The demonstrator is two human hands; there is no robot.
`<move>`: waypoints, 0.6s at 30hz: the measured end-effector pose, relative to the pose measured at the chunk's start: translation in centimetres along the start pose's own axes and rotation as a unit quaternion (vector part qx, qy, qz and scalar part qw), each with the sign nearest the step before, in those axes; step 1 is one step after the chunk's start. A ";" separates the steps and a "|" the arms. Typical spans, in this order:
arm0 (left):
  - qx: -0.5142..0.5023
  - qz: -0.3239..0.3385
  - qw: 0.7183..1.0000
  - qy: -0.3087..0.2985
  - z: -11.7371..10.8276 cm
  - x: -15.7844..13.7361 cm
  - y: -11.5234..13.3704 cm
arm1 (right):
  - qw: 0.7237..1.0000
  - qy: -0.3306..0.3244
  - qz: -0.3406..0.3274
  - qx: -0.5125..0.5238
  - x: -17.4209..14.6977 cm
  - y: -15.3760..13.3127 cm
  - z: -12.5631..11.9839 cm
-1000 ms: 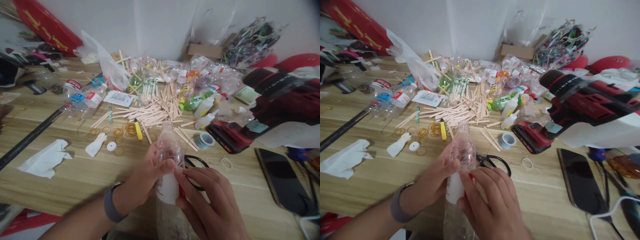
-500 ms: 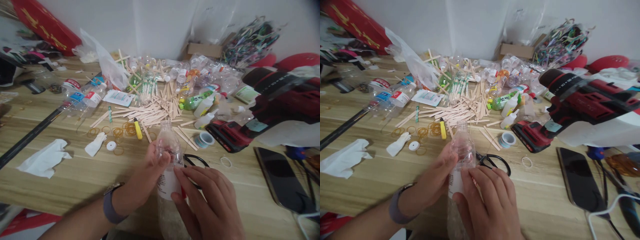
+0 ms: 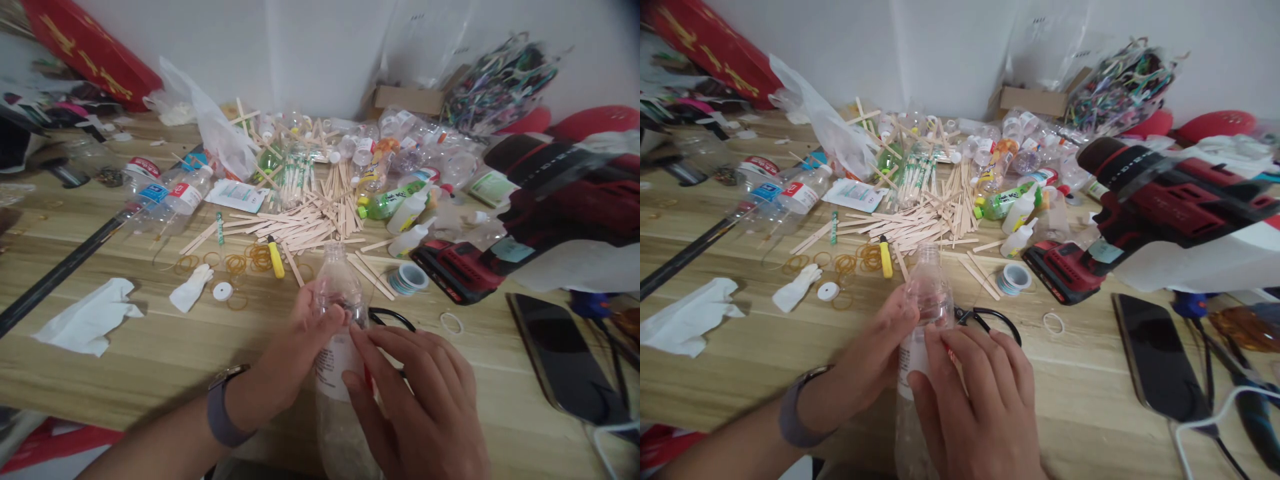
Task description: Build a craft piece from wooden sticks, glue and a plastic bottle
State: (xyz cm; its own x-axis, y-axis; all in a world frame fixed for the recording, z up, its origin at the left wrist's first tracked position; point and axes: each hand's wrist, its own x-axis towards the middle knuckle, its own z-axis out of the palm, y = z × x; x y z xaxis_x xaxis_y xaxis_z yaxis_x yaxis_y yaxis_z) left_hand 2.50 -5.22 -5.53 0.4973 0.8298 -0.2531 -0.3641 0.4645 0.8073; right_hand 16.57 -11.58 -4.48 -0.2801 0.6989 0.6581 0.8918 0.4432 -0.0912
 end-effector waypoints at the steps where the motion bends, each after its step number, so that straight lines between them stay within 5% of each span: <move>1: -0.011 0.000 1.000 -0.008 0.0 0.0 0.0 | 1.000 -0.008 0.000 0.008 -0.1 0.1 -0.1; 18: -0.030 -0.024 0.999 -0.002 0.0 0.3 0.0 | 0.989 -0.020 0.111 0.099 -1.0 1.2 0.4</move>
State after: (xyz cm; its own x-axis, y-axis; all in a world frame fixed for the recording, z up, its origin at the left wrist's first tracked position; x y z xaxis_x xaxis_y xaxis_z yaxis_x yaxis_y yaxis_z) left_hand 2.60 -5.00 -5.61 0.5178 0.8052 -0.2891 -0.3857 0.5213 0.7613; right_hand 17.82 -11.55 -5.54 -0.1028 0.8106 0.5766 0.8472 0.3751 -0.3762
